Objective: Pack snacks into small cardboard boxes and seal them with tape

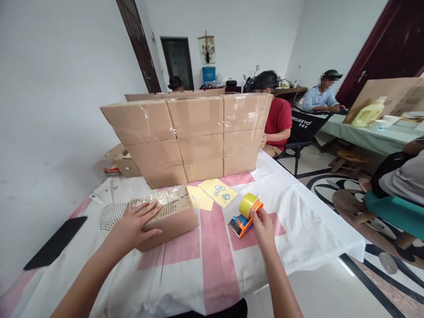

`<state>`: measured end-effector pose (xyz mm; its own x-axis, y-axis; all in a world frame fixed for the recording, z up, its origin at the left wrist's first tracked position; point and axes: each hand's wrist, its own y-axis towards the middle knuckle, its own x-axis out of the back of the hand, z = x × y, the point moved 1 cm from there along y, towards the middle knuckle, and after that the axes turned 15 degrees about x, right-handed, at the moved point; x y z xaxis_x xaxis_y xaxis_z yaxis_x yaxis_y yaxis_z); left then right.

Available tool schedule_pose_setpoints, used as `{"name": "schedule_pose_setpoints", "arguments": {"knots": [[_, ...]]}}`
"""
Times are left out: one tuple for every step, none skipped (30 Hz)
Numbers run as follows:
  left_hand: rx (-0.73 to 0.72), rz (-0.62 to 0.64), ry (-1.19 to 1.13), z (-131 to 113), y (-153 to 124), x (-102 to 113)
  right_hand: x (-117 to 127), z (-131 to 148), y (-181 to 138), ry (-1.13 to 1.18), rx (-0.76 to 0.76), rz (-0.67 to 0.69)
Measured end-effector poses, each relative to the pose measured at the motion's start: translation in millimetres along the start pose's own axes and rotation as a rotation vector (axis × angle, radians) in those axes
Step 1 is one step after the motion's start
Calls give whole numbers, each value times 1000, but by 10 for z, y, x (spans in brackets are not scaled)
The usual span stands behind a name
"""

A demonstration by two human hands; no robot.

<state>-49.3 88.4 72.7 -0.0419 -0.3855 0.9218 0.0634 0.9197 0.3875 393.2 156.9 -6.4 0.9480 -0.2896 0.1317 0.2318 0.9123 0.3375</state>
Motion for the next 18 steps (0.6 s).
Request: {"name": "schedule_pose_setpoints", "arguments": {"knots": [[-25,-22,-4,2,-24,26,11,-7,-3,-63,33,45],[-48,-45,-15,-2,-45,67,18,-5,-2,-140,67,72],[-67,-75,-29,-16,-62,119,19,6,5,-212,94,100],[-80,-115,-47,-45,-77,177,10,25,16,-265,117,132],[-88,-171,-72,-95,-92,234,-10,54,30,-292,136,175],[-93,-246,-106,-168,-108,281,-39,94,43,-298,155,216],[-100,-331,-153,-268,-129,312,-78,145,48,-285,179,249],[-110,-408,-213,-395,-152,323,-127,208,42,-253,205,273],[-120,-463,-287,-546,-177,310,-186,283,19,-202,231,290],[-121,-481,-367,-714,-197,277,-253,366,-21,-134,252,302],[-110,-445,-444,-891,-208,226,-327,455,-77,-57,266,316],[-82,-359,-515,-1069,-208,163,-407,545,-143,23,273,335],[-37,-257,-573,-1237,-199,97,-488,631,-212,96,274,355],[7,-156,-622,-1389,-182,34,-569,711,-276,150,284,378],[54,-68,-667,-1519,-161,-23,-645,781,-328,179,311,399],[100,2,-708,-1623,-139,-73,-714,837,-365,188,354,411],[139,60,-749,-1704,-120,-115,-774,877,-384,190,402,408],[179,106,-791,-1764,-105,-152,-825,897,-387,197,441,390]]}}
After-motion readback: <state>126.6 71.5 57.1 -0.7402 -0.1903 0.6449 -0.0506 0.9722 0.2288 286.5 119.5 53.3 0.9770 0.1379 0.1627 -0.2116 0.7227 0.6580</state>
